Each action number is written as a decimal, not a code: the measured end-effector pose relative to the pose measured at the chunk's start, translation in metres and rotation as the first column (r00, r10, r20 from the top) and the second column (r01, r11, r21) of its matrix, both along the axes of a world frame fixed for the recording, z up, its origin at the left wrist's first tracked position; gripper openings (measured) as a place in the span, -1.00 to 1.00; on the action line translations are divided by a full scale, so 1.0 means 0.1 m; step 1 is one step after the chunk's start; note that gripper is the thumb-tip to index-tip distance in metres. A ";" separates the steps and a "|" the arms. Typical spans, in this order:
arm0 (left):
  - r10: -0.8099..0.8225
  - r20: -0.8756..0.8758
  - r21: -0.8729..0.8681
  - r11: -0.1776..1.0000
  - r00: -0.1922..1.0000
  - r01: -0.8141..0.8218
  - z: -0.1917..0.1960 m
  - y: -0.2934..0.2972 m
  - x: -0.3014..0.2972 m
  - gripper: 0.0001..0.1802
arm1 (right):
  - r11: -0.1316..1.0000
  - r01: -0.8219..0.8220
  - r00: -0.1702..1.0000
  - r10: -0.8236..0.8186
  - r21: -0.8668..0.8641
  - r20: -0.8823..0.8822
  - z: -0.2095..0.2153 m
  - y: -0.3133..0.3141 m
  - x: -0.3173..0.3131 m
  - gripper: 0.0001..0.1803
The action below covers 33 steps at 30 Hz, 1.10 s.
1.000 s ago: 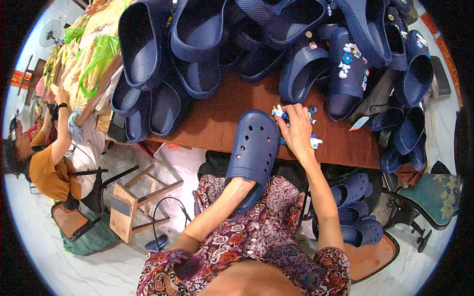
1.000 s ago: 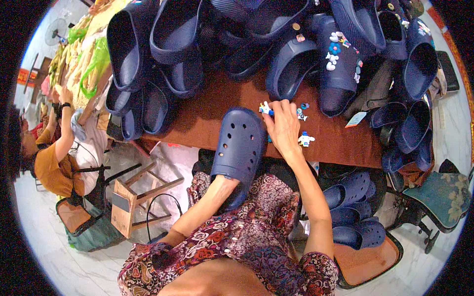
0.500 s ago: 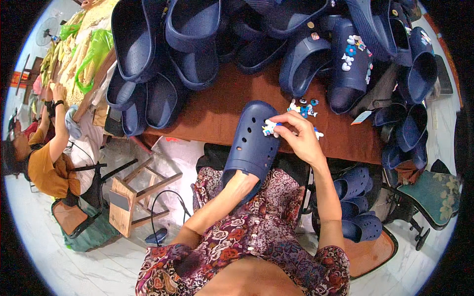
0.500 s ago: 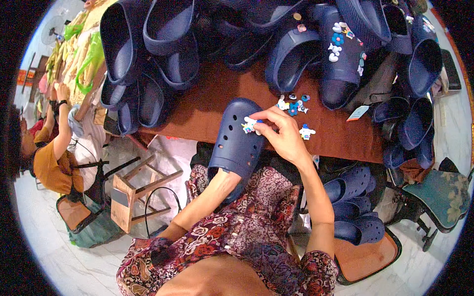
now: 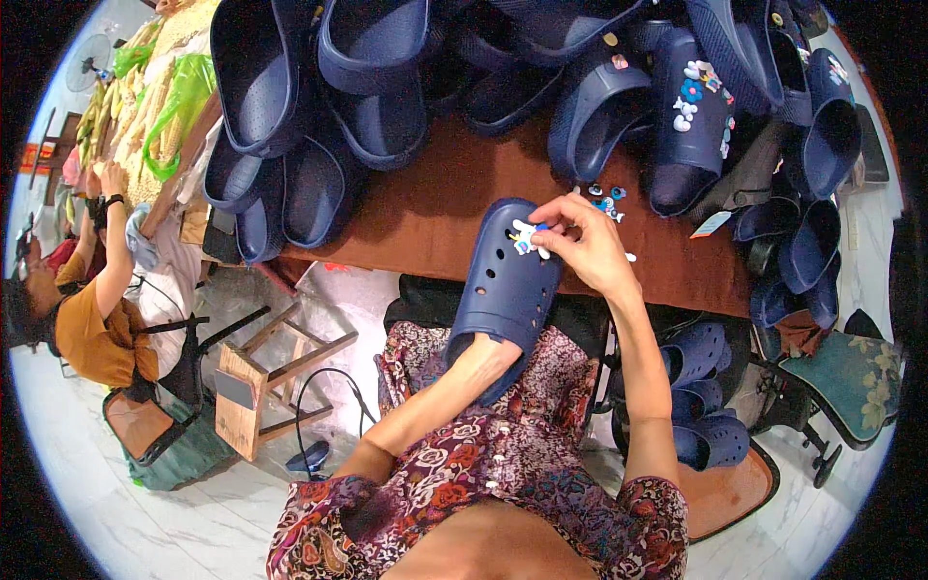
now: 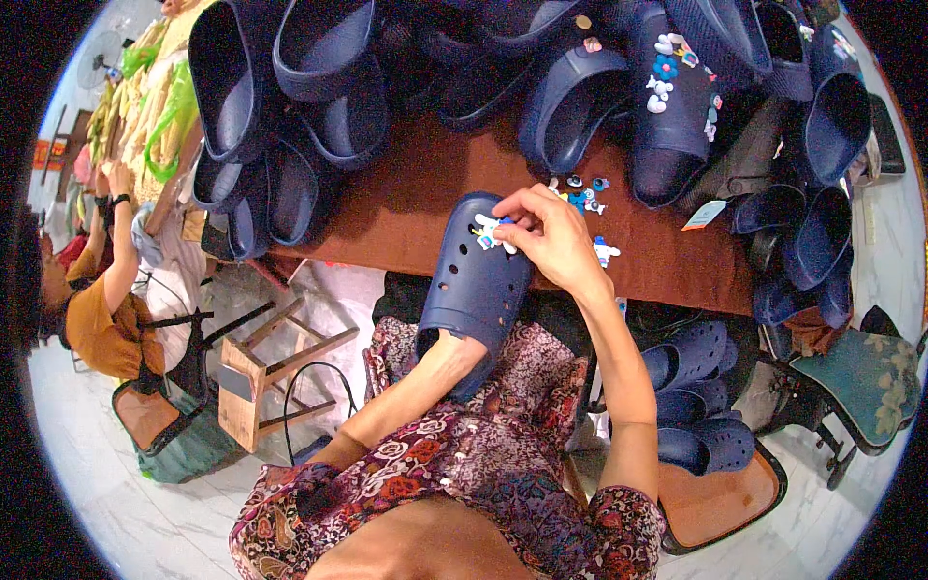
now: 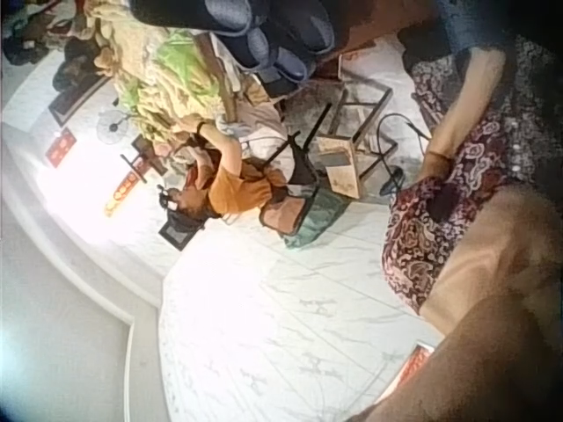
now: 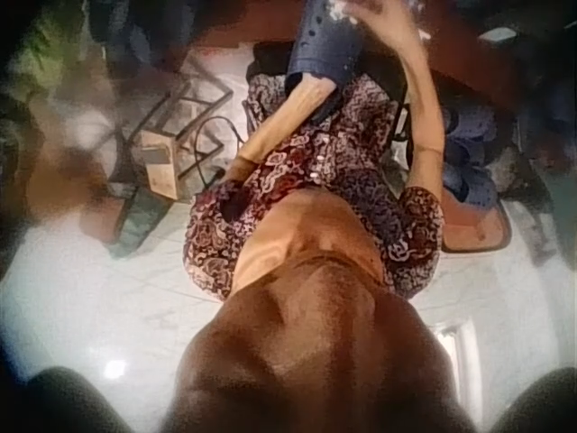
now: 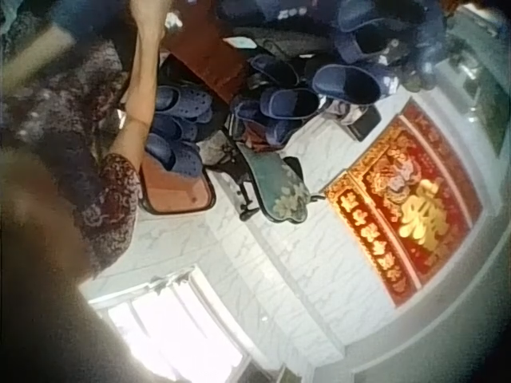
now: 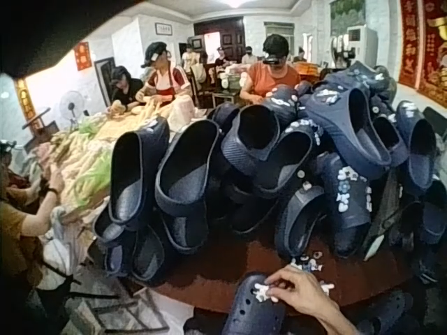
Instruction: Decorating blue clog-style shoes by inserting small colorful charms into the holes.
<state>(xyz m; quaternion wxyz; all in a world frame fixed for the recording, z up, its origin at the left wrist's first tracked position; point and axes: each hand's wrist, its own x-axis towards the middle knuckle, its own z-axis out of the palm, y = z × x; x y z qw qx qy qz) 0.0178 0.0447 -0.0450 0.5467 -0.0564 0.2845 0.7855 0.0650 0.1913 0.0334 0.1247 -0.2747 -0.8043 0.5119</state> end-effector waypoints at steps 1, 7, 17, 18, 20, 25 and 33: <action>0.019 0.051 0.029 0.999 0.998 -0.021 -0.03 0.00 0.00 -0.59 | 1.000 0.001 1.000 -0.001 0.022 0.029 0.00 0.02 -0.02 -0.73; 0.011 -0.150 0.021 1.000 0.989 -0.008 -0.16 0.11 -0.01 -0.56 | 0.993 -0.045 0.997 0.038 0.106 0.071 -0.03 0.13 -0.04 -0.57; 0.030 0.065 0.016 0.999 0.997 -0.031 -0.10 0.04 -0.02 -0.57 | 0.970 -0.235 0.962 0.241 -0.060 0.127 -0.11 0.28 -0.06 -0.41; 0.031 0.087 0.016 0.999 0.996 -0.032 -0.08 0.03 0.00 -0.57 | 0.971 -0.233 0.962 0.239 -0.061 0.129 -0.12 0.28 -0.06 -0.41; 0.034 0.131 0.014 0.999 0.991 -0.036 -0.06 0.02 -0.02 -0.57 | 0.957 -0.289 0.955 0.286 0.031 0.078 -0.15 0.27 -0.05 -0.40; 0.043 0.239 0.007 0.999 0.970 -0.046 0.00 -0.13 0.07 -0.58 | 0.946 -0.306 0.947 0.291 0.109 0.135 -0.12 0.26 -0.06 -0.41; 0.066 0.373 -0.001 0.998 0.926 -0.070 -0.05 -0.13 0.02 -0.58 | 0.988 0.024 0.995 -0.009 0.151 -0.095 -0.13 -0.06 0.06 -0.61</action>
